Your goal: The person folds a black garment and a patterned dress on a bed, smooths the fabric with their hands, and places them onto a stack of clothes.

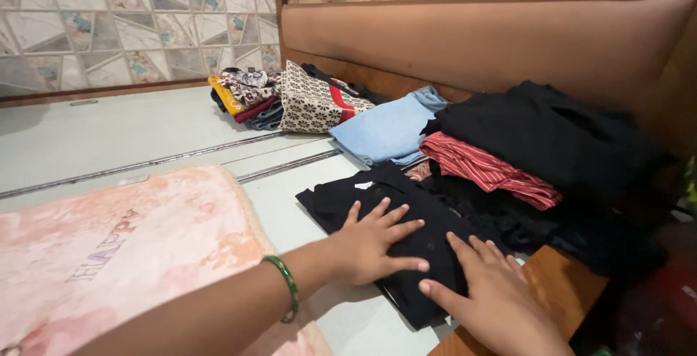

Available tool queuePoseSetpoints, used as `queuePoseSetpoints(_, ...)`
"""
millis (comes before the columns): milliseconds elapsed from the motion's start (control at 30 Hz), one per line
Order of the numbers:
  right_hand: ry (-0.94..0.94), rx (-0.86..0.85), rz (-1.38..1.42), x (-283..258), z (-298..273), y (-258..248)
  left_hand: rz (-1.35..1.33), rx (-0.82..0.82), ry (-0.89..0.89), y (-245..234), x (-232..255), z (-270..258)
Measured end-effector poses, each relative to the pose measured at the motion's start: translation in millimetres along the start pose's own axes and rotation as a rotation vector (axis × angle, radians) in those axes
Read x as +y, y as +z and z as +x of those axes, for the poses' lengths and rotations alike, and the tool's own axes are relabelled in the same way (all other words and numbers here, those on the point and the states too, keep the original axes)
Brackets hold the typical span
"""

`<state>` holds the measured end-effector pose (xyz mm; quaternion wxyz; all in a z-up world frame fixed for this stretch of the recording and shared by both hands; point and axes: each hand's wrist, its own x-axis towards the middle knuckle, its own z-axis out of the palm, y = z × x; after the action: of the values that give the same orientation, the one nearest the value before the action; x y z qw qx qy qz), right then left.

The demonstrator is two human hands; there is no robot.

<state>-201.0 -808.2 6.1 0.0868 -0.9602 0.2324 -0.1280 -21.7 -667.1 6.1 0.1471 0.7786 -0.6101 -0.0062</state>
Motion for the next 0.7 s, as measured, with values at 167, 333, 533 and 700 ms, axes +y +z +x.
queuePoseSetpoints(167,0.152,-0.348,-0.245,-18,-2,-11,-0.011,-0.037,-0.03,6,-6,-1)
queuePoseSetpoints(333,0.166,-0.364,-0.308,-27,-2,-14,0.005,0.038,-0.009,16,-10,-1)
queuePoseSetpoints(533,0.146,-0.346,-0.296,-25,-1,-12,0.077,0.113,-0.076,0,10,-22)
queuePoseSetpoints(700,0.156,-0.298,-0.331,-16,4,-1,-0.195,0.098,-0.183,-36,22,-91)
